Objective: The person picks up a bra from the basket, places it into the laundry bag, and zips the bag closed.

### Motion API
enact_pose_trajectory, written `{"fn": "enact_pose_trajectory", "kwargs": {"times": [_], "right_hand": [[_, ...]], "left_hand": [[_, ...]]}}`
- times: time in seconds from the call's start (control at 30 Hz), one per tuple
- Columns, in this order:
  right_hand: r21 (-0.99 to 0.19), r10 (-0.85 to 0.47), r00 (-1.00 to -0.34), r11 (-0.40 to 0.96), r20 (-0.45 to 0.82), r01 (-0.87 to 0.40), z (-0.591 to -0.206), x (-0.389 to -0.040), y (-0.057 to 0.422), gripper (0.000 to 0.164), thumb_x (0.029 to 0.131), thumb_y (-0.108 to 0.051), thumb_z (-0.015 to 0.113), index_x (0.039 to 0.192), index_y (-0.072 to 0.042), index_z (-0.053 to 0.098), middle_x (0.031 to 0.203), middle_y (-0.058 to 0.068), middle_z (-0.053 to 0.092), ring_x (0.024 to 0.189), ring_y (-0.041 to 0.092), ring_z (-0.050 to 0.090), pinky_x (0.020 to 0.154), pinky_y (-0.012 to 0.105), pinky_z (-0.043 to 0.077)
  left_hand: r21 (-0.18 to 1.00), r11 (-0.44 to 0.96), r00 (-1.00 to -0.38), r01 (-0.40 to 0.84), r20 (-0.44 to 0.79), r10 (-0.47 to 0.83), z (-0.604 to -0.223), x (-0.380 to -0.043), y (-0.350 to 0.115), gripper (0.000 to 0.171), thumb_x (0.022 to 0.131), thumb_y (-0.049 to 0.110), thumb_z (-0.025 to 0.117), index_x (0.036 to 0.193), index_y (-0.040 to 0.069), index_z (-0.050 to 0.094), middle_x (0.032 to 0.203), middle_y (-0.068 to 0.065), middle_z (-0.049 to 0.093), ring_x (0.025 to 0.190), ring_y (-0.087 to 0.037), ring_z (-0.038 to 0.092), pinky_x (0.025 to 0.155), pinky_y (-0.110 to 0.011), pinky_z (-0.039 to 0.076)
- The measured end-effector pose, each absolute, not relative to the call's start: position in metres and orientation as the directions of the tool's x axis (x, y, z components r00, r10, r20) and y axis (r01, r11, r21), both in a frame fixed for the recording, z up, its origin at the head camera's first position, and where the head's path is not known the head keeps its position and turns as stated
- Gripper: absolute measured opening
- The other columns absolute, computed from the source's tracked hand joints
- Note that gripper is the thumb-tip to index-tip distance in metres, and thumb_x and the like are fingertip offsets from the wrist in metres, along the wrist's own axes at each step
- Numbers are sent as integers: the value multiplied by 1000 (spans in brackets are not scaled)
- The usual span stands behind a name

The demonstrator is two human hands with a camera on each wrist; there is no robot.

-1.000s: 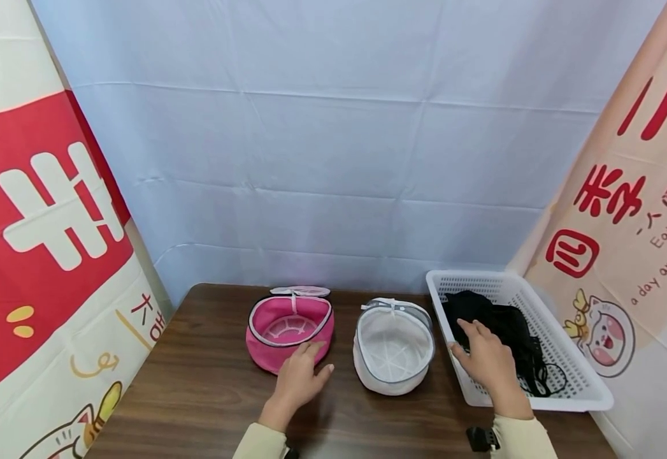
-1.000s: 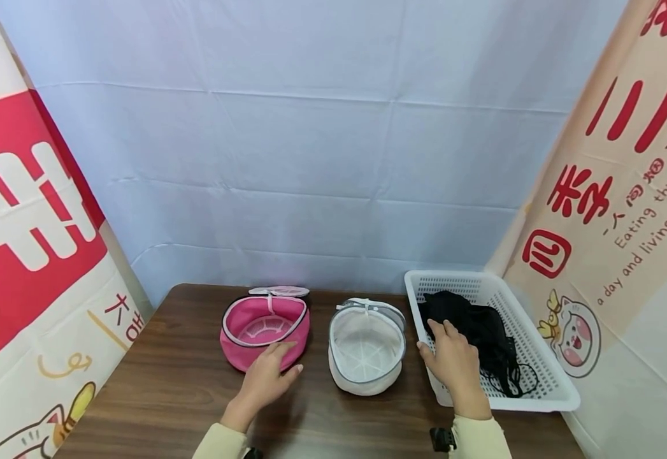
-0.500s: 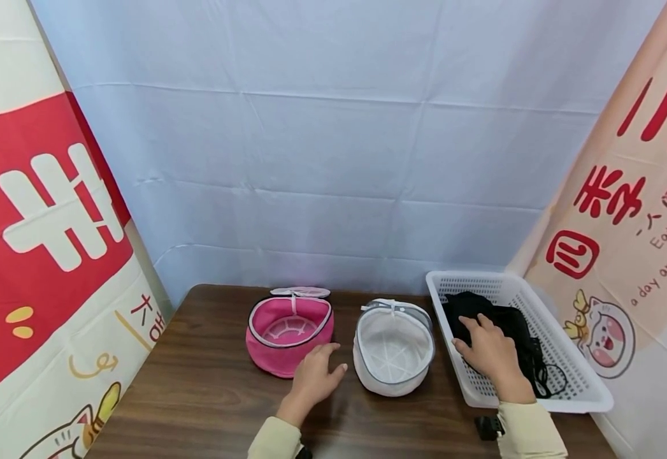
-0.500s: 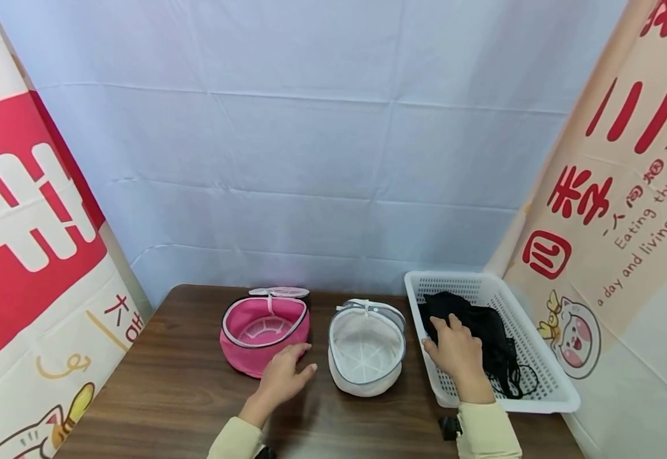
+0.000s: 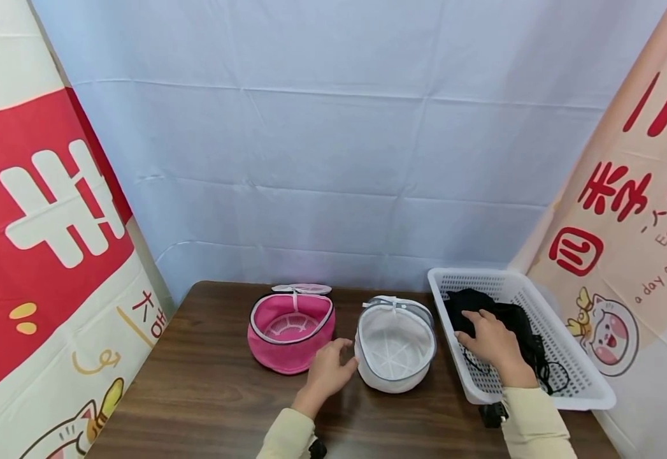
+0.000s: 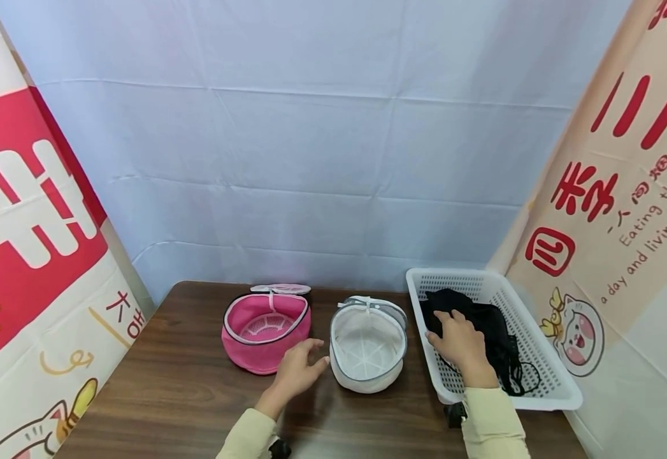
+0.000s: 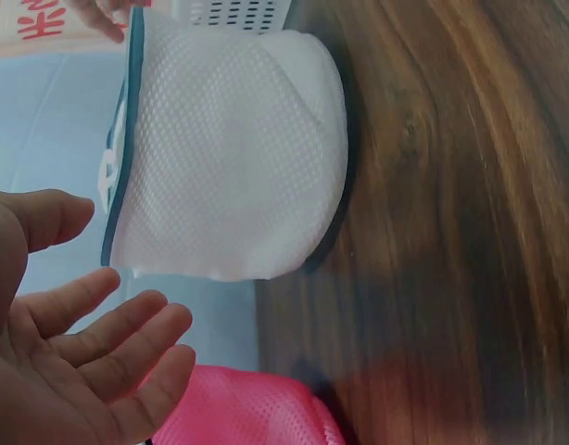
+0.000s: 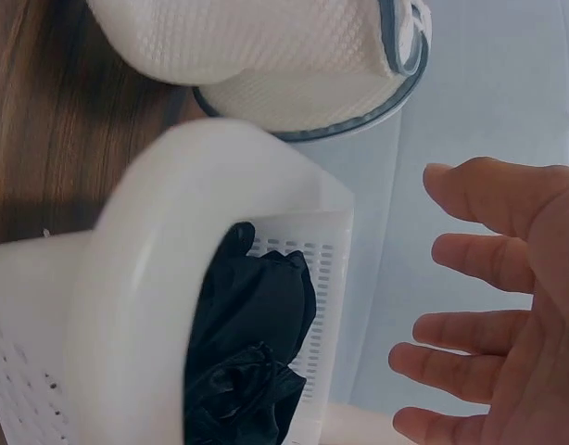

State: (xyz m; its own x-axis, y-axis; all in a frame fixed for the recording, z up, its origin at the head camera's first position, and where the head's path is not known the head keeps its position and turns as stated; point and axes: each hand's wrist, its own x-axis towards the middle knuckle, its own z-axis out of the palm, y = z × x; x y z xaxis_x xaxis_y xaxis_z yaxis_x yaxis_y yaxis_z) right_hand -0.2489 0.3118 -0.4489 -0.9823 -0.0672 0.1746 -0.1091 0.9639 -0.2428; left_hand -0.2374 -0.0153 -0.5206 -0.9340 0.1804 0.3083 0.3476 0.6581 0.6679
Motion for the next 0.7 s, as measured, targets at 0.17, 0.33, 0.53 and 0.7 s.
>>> {"fn": "enact_pose_trajectory", "kwargs": {"times": [0.17,0.33,0.53,0.7], "right_hand": [[-251,-63,-985,962,162,-103,-446,-255,316,56,84,-27,66,126,7,50,126,43,35,102,58,43,70,65,39],[-253,-54,-989,964,140,-89,-446,-260,319,56,85,-27,66,127,7,49,126,43,34,103,57,43,71,65,39],[-271,-61,-992,958,110,-89,-453,-264,323,59,85,-28,65,128,8,47,125,42,36,104,55,44,73,63,40],[-286,-62,-993,954,103,-89,-456,-269,329,57,85,-26,65,127,9,47,123,40,41,104,54,45,75,62,41]], "left_hand": [[738,588,-940,331,316,132,-520,-241,-9,27,81,19,68,103,4,64,85,-3,61,76,-15,57,67,-31,47],[810,516,-956,279,284,70,-525,-244,-4,21,80,15,69,97,2,65,76,2,61,68,-10,57,61,-26,47],[903,389,-983,182,174,56,-535,-244,-1,16,80,10,67,93,-1,66,69,-1,64,62,-11,58,55,-26,46],[984,171,-998,48,41,44,-537,-247,3,19,85,16,65,89,-3,65,69,-13,63,60,-22,62,52,-29,49]]}}
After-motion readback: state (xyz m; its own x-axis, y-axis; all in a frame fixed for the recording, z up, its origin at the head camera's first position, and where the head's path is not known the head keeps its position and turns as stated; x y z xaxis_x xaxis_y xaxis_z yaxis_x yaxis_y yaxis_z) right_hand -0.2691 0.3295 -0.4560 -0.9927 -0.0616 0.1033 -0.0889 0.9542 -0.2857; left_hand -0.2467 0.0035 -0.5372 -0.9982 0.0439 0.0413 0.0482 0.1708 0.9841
